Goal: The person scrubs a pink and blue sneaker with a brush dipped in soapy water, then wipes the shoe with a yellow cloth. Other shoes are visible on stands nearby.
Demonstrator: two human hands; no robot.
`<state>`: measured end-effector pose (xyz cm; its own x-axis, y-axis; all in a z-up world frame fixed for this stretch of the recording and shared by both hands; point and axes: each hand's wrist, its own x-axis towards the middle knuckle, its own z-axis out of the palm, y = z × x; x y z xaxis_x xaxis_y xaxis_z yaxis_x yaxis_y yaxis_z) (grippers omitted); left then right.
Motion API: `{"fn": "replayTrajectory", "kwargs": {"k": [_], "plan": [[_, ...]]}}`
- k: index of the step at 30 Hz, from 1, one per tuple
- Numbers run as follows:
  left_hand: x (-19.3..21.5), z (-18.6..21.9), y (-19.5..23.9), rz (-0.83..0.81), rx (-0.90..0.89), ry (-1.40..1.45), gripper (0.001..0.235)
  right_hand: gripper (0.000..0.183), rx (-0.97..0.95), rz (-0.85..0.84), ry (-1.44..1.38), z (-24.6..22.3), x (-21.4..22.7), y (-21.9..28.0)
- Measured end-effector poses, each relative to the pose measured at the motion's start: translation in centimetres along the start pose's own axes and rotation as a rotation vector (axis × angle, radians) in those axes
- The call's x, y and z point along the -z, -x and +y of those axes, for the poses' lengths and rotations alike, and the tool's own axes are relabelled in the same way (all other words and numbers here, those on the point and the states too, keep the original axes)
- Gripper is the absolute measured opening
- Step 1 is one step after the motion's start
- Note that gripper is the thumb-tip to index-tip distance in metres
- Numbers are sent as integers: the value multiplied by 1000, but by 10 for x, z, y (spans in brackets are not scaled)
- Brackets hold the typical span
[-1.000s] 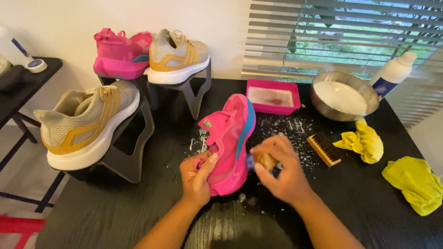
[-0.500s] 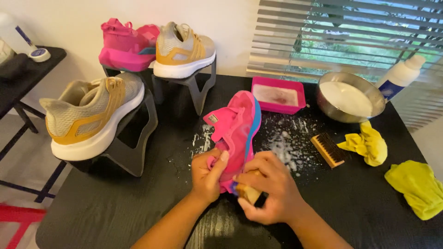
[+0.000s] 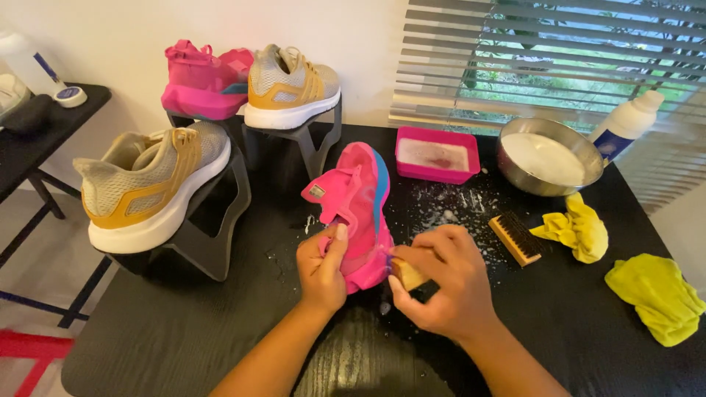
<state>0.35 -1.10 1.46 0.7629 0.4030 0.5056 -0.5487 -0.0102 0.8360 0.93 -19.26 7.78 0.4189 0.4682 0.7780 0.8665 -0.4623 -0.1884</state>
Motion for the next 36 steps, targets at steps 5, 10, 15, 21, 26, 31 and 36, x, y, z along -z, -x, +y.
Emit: {"fn": "replayTrajectory", "kwargs": {"k": [5, 10, 15, 21, 26, 31, 36], "plan": [[2, -1, 5, -39, 24, -14, 49, 26, 65, -48, -167, -16, -14, 8], [6, -2, 6, -76, -17, 20, 48, 25, -132, -35, 30, 9, -5, 2], [9, -3, 9, -106, 86, 64, 48, 27, 53, -81, -267, -12, -10, 6], [12, -3, 5, -85, 98, 117, 50, 22, -259, -69, -234, 36, -6, 12], [18, -7, 6, -51, 171, 113, 49, 22, -96, -137, -429, 21, -15, 13], [19, -6, 4, -90, 128, 105, 48, 22, -306, -120, -288, 40, -15, 19], [17, 1, 6, -248, 57, 81, 48, 14, -93, -163, -426, 32, -19, 9]]}}
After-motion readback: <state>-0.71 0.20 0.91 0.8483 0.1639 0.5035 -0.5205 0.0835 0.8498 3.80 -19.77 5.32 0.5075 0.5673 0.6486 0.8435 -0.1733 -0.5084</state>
